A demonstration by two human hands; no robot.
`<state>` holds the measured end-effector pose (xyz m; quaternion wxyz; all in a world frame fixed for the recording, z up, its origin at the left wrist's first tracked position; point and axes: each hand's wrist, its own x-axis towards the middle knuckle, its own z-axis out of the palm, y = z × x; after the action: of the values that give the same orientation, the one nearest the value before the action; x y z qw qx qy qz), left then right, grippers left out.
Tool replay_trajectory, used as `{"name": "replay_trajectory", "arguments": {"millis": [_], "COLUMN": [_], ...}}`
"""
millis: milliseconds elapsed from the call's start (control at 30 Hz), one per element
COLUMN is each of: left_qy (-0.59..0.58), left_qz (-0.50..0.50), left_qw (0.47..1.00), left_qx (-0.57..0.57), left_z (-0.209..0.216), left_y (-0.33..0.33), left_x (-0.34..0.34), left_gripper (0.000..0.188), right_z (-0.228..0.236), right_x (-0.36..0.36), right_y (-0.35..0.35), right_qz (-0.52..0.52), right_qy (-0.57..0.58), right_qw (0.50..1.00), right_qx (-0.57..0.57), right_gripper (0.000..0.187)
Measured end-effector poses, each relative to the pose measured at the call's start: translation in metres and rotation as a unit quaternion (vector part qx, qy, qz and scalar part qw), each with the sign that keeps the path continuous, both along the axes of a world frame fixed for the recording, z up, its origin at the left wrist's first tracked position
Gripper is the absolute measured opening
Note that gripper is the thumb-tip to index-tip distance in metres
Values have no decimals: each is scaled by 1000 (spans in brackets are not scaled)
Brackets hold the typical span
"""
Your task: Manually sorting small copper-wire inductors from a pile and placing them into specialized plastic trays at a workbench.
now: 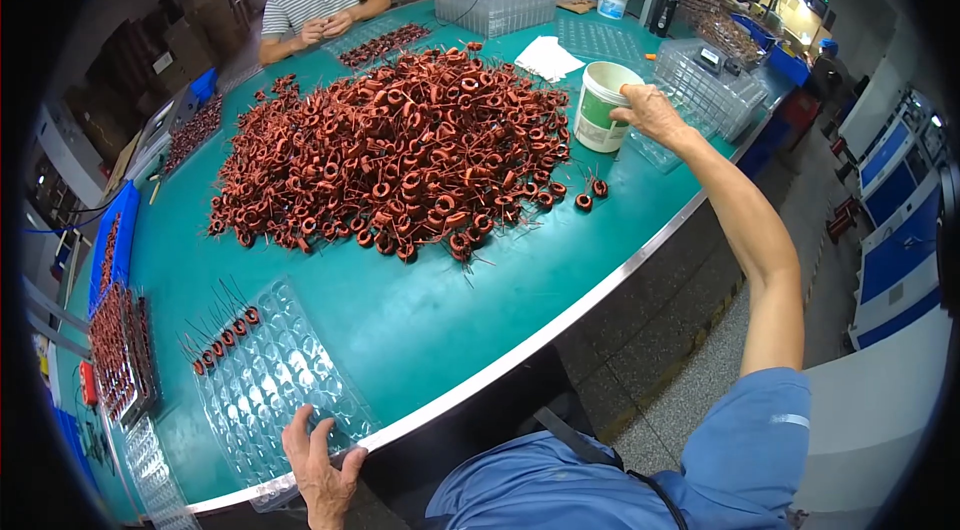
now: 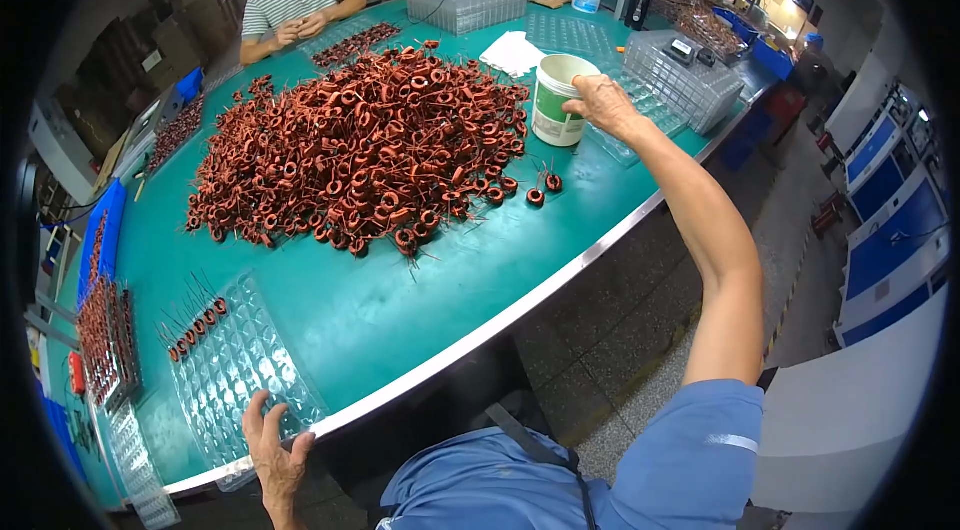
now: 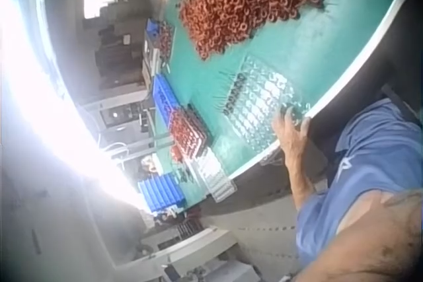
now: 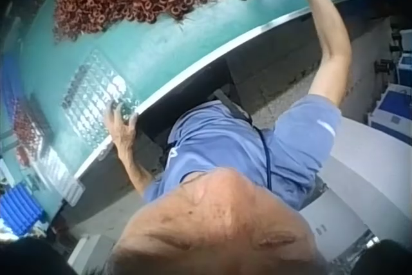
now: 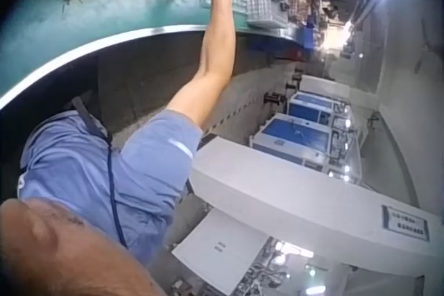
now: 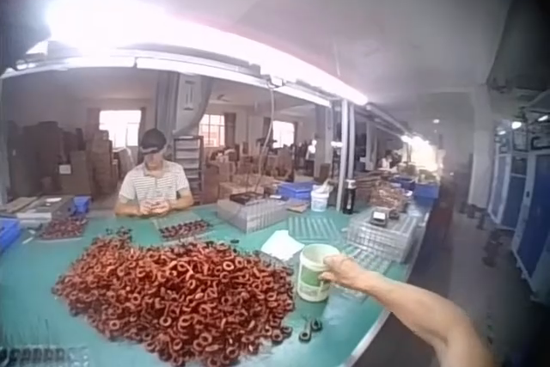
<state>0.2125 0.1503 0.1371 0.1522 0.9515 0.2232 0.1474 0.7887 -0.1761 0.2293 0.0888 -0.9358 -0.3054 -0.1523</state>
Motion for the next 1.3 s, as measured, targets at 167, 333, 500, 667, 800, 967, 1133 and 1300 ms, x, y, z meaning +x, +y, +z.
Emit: {"name": "replay_trajectory", "arguments": {"millis": [167,333,500,667,800,967,1133,1300], "left_qy": [-1,1,5,7,-1,3,-1,-18], "left_qz": [2,17,8,3,2,1,-7,-36], "left_qw": [1000,1000,1000,1000,1000,1000,1000,999], "left_qx": [-19,-25,-8,7,-17,-3,-3,16], "left_z": [7,10,4,2,6,5,6,3], "left_y": [-5,-6,-2,0,-2,-1,1,6], "left_x": [0,1,0,-3,-2,-3,2,5], "left_gripper": [59,59,58,56,55,56,56,56], "right_z": [74,79,-6,3,35,23,-39,-68], "right_x": [21,56,81,78,41,-31,-61,-61], "right_y": [-39,-75,-97,-97,-78,-11,10,5], "right_qz": [6,-53,-111,-99,-117,40,89,109], "right_qy": [-125,-139,-18,-21,-147,184,249,180], "right_qw": [984,984,994,994,982,982,958,978], "right_qx": [126,99,5,-49,-3,7,-106,-20], "right_gripper": [32,37,42,54,51,43,50,36]}}
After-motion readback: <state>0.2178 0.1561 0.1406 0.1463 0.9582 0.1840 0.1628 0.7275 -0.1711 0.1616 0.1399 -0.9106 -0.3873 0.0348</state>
